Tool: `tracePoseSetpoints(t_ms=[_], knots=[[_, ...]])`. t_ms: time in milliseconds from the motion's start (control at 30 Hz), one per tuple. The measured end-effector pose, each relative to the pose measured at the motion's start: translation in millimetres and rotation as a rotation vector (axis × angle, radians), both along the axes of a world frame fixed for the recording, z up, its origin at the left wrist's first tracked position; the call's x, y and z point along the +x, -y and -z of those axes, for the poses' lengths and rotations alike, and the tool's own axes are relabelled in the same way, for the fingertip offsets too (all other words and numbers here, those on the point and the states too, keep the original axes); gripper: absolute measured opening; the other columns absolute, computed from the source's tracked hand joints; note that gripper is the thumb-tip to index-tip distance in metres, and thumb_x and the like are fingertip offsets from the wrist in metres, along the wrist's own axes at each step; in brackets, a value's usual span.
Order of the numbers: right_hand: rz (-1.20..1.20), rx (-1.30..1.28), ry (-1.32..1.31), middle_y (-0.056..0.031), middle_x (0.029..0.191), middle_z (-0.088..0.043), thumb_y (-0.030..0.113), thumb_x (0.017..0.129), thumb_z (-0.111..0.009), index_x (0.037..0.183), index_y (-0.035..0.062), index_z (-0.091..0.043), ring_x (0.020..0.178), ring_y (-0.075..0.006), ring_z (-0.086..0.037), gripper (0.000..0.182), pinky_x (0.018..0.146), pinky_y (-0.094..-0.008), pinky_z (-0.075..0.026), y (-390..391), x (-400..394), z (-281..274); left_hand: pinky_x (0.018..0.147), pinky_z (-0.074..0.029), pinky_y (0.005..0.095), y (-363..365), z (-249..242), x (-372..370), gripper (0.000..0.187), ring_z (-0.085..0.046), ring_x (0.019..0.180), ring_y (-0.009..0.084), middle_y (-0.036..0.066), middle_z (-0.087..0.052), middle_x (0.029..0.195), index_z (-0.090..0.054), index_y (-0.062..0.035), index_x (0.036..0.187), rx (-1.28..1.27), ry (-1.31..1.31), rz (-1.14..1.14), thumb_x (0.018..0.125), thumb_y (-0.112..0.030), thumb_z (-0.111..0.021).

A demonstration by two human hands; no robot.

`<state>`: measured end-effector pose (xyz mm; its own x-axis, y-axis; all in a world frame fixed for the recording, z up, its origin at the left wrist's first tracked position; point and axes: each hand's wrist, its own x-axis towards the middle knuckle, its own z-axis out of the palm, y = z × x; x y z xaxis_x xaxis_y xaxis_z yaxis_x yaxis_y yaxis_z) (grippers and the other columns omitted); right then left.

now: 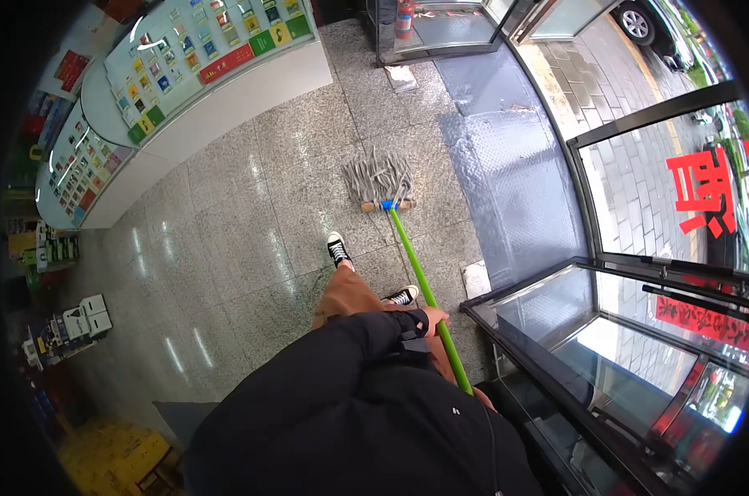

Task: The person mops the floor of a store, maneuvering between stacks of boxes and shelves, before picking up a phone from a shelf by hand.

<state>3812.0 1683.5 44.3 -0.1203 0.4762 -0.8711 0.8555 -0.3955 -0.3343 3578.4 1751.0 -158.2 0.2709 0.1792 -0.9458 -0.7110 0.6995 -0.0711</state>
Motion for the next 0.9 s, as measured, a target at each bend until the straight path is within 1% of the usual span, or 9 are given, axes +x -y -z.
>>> tracePoseSetpoints(t_ms=[133, 167, 267, 300, 400, 467, 567, 667, 900], knots=[[-0.035, -0.018, -0.042, -0.0174, 0.078, -0.061, 0.036, 0.073, -0.06, 0.123, 0.0315, -0.04, 0.08, -0.0308, -0.06, 0.054, 0.067, -0.0332, -0.045, 43, 77, 119, 0.058, -0.046, 0.0365, 1, 2, -21, 0.034, -0.054, 0.074, 0.0222, 0.011, -0.053, 0.087, -0.042, -0.0058, 0.11, 0.09, 0.015, 0.147, 0.079, -0.004, -0.056], [-0.015, -0.019, -0.033, -0.0179, 0.077, -0.061, 0.036, 0.073, -0.059, 0.123, 0.0316, -0.04, 0.079, -0.0308, -0.06, 0.054, 0.066, -0.0336, -0.045, 54, 92, 148, 0.057, -0.045, 0.0368, -1, 0, -29, 0.051, -0.054, 0.073, 0.0223, 0.011, -0.052, 0.089, -0.033, -0.0133, 0.12, 0.092, -0.036, 0.185, 0.077, 0.0, -0.056], [-0.205, -0.102, 0.467, -0.0193, 0.077, -0.06, 0.037, 0.072, -0.059, 0.124, 0.0311, -0.039, 0.079, -0.0322, -0.059, 0.056, 0.066, -0.035, -0.045, -38, -111, -36, 0.056, -0.043, 0.0379, -10, 15, -58, 0.078, -0.052, 0.071, 0.0232, 0.012, -0.049, 0.093, -0.018, -0.0249, 0.131, 0.162, -0.041, 0.143, 0.072, 0.008, -0.057], [-0.118, -0.073, 0.211, -0.02, 0.076, -0.06, 0.037, 0.072, -0.059, 0.125, 0.0312, -0.038, 0.079, -0.0332, -0.059, 0.057, 0.065, -0.0357, -0.044, -25, -73, 11, 0.055, -0.043, 0.0382, -13, 19, -71, 0.087, -0.051, 0.071, 0.0235, 0.012, -0.048, 0.095, -0.013, -0.0288, 0.134, 0.188, -0.039, 0.13, 0.07, 0.01, -0.058], [-0.117, 0.041, -0.054, -0.0215, 0.075, -0.059, 0.038, 0.071, -0.059, 0.126, 0.0316, -0.036, 0.078, -0.036, -0.057, 0.06, 0.065, -0.039, -0.044, -62, -174, -45, 0.059, -0.044, 0.0379, -25, 35, -116, 0.081, -0.051, 0.071, 0.0239, 0.011, -0.048, 0.092, -0.019, -0.027, 0.133, 0.274, -0.096, 0.133, 0.07, 0.008, -0.058], [-0.392, 0.143, 0.091, -0.0221, 0.074, -0.058, 0.036, 0.07, -0.06, 0.126, 0.0311, -0.034, 0.078, -0.0369, -0.057, 0.062, 0.065, -0.0421, -0.044, -84, -230, -62, 0.059, -0.044, 0.0374, -32, 38, -149, 0.078, -0.051, 0.068, 0.023, 0.011, -0.05, 0.085, -0.022, -0.0264, 0.132, 0.334, -0.168, 0.108, 0.071, 0.007, -0.058], [-0.56, 0.2, 0.057, -0.0218, 0.081, -0.059, 0.033, 0.068, -0.062, 0.127, 0.0287, -0.034, 0.08, -0.0371, -0.057, 0.065, 0.068, -0.0427, -0.045, -112, -295, -45, 0.058, -0.043, 0.0363, -50, 8, -237, 0.06, -0.051, 0.067, 0.0193, 0.009, -0.05, 0.078, -0.029, -0.0255, 0.127, 0.352, -0.103, -0.025, 0.077, -0.001, -0.052], [-0.716, 0.233, 0.028, -0.0224, 0.087, -0.059, 0.03, 0.068, -0.062, 0.126, 0.02, -0.036, 0.084, -0.0369, -0.056, 0.064, 0.073, -0.042, -0.045, -139, -383, -50, 0.059, -0.044, 0.0366, -62, -3, -318, 0.057, -0.05, 0.067, 0.0191, 0.009, -0.049, 0.079, -0.031, -0.0267, 0.125, 0.341, -0.082, -0.178, 0.078, -0.001, -0.051], [-0.902, 0.256, -0.051, -0.0236, 0.091, -0.057, 0.027, 0.067, -0.063, 0.126, 0.0178, -0.036, 0.088, -0.0371, -0.055, 0.065, 0.075, -0.0425, -0.044, -148, -522, -40, 0.059, -0.047, 0.0351, -46, 4, -436, 0.053, -0.049, 0.07, 0.0181, 0.008, -0.047, 0.079, -0.036, -0.0234, 0.123, 0.436, -0.216, -0.479, 0.077, 0.002, -0.044]])
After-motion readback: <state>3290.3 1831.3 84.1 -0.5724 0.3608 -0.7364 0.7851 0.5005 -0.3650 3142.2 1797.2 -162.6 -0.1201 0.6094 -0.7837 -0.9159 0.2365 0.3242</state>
